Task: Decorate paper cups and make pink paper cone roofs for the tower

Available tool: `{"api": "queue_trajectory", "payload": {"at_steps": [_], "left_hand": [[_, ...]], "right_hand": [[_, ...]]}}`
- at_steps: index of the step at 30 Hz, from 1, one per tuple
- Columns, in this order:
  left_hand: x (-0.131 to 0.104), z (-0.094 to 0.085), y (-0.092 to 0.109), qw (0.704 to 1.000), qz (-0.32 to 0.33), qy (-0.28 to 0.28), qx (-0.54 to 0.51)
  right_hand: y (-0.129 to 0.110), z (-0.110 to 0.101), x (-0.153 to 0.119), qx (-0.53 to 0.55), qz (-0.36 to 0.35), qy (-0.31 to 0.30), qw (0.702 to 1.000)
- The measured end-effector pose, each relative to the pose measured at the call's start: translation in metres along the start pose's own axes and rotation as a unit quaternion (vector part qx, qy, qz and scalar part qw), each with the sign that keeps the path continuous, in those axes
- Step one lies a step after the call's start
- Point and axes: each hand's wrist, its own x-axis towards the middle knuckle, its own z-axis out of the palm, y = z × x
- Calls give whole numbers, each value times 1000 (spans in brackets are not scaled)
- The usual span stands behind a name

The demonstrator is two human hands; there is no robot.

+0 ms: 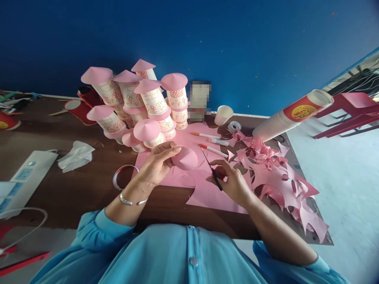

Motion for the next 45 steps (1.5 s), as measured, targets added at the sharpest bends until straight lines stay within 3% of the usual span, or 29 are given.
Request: {"api": "queue_trajectory", "payload": {"at_steps": [4,7,10,16,18,22,25,28,31,35,45], "left_hand": [[1,0,-1,1000,10,8,-26],[1,0,-3,999,9,-5,-48],[-1,1,-5,998,6,-4,-70],[-9,2,-10,995,1,22,-99],[-12,2,-12,993,-3,36,-111],[-16,3,-16,990,-15,59,-128],[-20,6,-20,991,-27,54,-118],[-25,8,-23,994,-33,41,-91],[-31,7,-25,998,-28,23,-44],[-37,1,-25,999,-19,1,34],[-41,-7,-20,998,-11,-10,64]], "right_hand": [[9,-16,-4,-270,-102,20,957],[15,-27,-6,-383,-132,-13,914],[21,-35,-7,-424,-127,-54,895],[32,-45,-9,-416,-123,-136,891],[31,-48,-10,-407,-120,-138,895],[17,-42,-9,-289,-96,-39,952],[-1,-27,-4,-26,-44,-22,998],[-18,-8,5,225,27,-52,973],[-32,4,14,353,47,-62,932],[-45,12,24,406,65,-68,909],[-57,22,26,390,50,-74,916]]}}
